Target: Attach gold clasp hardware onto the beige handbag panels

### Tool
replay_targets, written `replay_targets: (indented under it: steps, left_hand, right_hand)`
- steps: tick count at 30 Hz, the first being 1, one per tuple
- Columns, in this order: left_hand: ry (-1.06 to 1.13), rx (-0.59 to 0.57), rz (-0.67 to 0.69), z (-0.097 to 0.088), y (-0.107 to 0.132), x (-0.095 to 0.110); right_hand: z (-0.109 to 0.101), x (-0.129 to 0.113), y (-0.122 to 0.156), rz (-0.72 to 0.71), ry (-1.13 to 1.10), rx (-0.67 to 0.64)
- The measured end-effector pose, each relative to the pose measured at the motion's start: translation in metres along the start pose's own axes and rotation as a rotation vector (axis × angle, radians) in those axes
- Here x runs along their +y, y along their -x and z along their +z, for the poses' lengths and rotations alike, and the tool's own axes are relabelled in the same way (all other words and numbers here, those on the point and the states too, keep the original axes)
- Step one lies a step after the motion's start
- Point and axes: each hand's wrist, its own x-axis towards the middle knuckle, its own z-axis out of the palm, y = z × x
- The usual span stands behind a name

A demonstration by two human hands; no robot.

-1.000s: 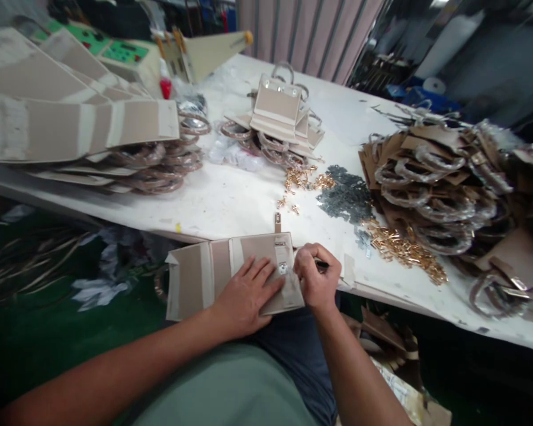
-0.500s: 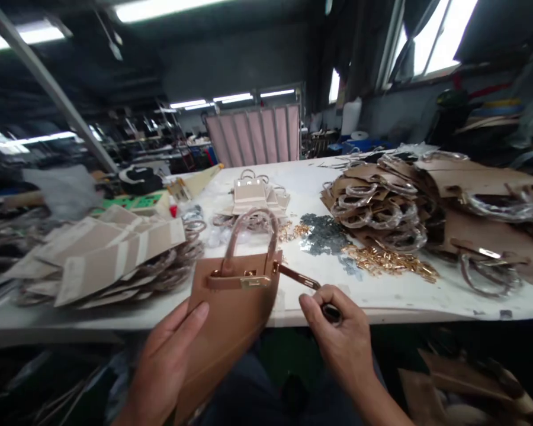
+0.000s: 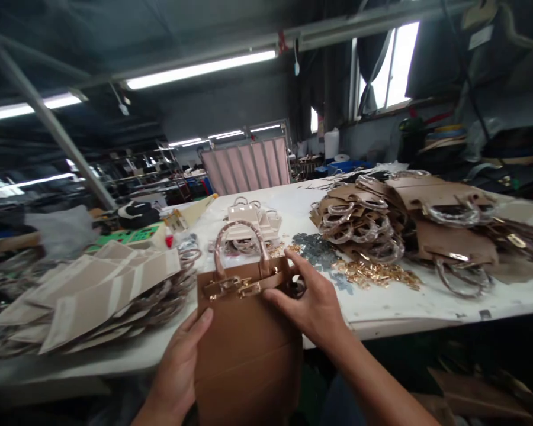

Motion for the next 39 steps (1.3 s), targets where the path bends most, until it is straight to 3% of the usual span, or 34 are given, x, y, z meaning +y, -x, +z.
replay_targets:
  steps: [3, 5, 11, 14, 17, 21, 28, 35, 39]
  left_hand:
    - [0.006, -0.018, -0.043, -0.007, -0.009, -0.009]
    - [-0.018, -0.008, -0.071, -0.009, -0.013, -0.014]
    - [-0.149, -0.012, -0.153, -0.010, -0.028, -0.020]
    - [-0.206, -0.032, -0.151, -0.011, -0.038, -0.021]
    - [-0.200, -0.041, -0.165, -0.009, -0.045, -0.021]
    - [-0.136, -0.043, -0.185, -0.004, -0.051, -0.020]
    - [-0.086, -0.066, -0.162, -0.009, -0.053, -0.024]
    - [-0.071, -0.023, -0.098, -0.012, -0.049, -0.019]
    - [-0.113, 0.112, 0.085, -0.005, -0.031, -0.008]
  right_hand:
    - [0.009, 0.017, 0.008, -0.113, 0.038, -0.017]
    - [0.014, 0.021, 0.010, -0.082, 0.009, 0.037]
    - [0.013, 0.023, 0.001, 0.235, -0.242, 0.089]
    - [0.016, 0.037, 0.000, 0.405, -0.351, 0.106]
    - [0.021, 0.054, -0.001, 0.486, -0.440, 0.133]
    - [0.026, 0.066, -0.006, 0.505, -0.524, 0.162]
    - [0.023, 0.064, -0.006, 0.440, -0.519, 0.163]
    - [0.022, 0.046, -0.009, 0.380, -0.454, 0.139]
    - [0.027, 0.025, -0.003, 0.391, -0.249, 0.142]
